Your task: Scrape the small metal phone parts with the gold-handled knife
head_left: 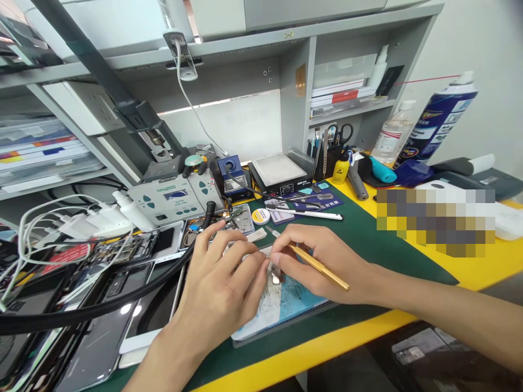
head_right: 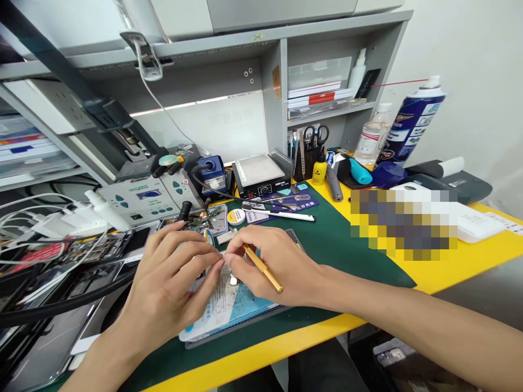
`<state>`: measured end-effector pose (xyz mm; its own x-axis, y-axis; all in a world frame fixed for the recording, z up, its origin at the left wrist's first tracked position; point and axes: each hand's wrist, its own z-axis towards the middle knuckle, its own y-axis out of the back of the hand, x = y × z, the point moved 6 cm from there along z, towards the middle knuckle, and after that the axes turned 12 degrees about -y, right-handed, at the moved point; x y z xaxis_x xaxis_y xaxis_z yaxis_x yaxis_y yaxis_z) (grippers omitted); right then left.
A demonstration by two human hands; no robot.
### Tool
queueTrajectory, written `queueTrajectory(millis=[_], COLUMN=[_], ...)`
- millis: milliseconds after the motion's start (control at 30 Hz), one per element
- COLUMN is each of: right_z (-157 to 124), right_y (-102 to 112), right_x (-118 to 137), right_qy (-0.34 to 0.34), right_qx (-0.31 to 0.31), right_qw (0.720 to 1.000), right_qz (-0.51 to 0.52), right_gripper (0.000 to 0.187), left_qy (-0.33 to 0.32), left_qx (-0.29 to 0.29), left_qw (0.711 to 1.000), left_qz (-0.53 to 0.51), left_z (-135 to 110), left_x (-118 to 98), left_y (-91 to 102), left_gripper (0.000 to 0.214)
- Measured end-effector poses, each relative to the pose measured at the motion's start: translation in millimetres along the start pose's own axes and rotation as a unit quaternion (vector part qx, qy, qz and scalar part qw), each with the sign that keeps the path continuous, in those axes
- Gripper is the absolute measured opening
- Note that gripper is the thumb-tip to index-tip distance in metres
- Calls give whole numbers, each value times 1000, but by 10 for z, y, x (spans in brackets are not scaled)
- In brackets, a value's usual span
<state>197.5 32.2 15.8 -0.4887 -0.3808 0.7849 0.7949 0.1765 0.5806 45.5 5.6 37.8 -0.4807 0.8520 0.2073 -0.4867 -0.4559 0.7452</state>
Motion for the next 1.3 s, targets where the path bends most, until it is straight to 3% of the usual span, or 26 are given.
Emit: queueTrajectory(millis=[367,667,1300], right_z=[15,53,52], right_y=[21,-12,-20], right_x=[52,-78,-45], right_qy=[21,-80,-80], right_qx=[-24,11,32], right_qw=[999,996,994], right_qz=[-11,39,68], right_gripper=[5,10,14], left_qy=[-2,11,6], left_qx=[4,10,6], left_qw=[1000,1000,1000], left_qz=[4,8,0], left_z=[2,-29,-41], left_x=[-3,35,49], left_y=[-23,-33,-27], left_gripper=[5,18,14])
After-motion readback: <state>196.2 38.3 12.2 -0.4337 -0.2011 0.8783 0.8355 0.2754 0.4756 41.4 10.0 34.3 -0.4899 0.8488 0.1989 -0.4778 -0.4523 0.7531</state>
